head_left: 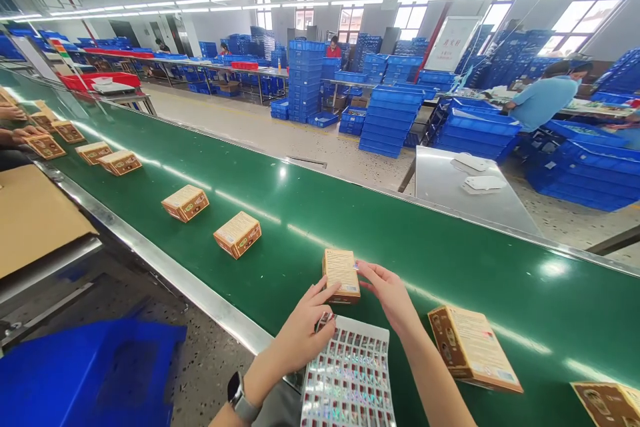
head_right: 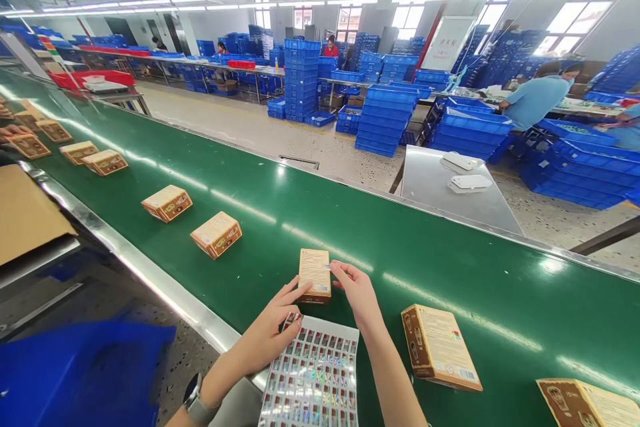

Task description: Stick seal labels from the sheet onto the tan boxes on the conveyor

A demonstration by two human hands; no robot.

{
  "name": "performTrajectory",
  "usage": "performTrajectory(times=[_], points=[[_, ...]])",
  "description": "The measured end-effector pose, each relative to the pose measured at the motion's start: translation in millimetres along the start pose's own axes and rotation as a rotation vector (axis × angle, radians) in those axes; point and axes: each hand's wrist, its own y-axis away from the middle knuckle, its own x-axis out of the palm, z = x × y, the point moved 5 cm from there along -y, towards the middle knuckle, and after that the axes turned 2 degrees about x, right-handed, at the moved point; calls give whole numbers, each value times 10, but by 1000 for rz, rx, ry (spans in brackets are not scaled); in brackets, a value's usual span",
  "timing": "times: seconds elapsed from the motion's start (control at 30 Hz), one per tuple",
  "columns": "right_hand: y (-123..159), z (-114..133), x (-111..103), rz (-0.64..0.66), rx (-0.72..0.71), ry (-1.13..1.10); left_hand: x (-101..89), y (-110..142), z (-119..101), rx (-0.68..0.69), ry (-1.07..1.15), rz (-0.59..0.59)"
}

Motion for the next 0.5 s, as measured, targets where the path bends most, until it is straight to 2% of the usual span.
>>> performTrajectory(times=[0.1, 0.5], points=[[-54, -46, 3, -23, 9, 12, 66, -57, 2, 8, 41, -8], [118, -13, -192, -182, -24, 175, 270, -105, -130, 20, 59, 64]])
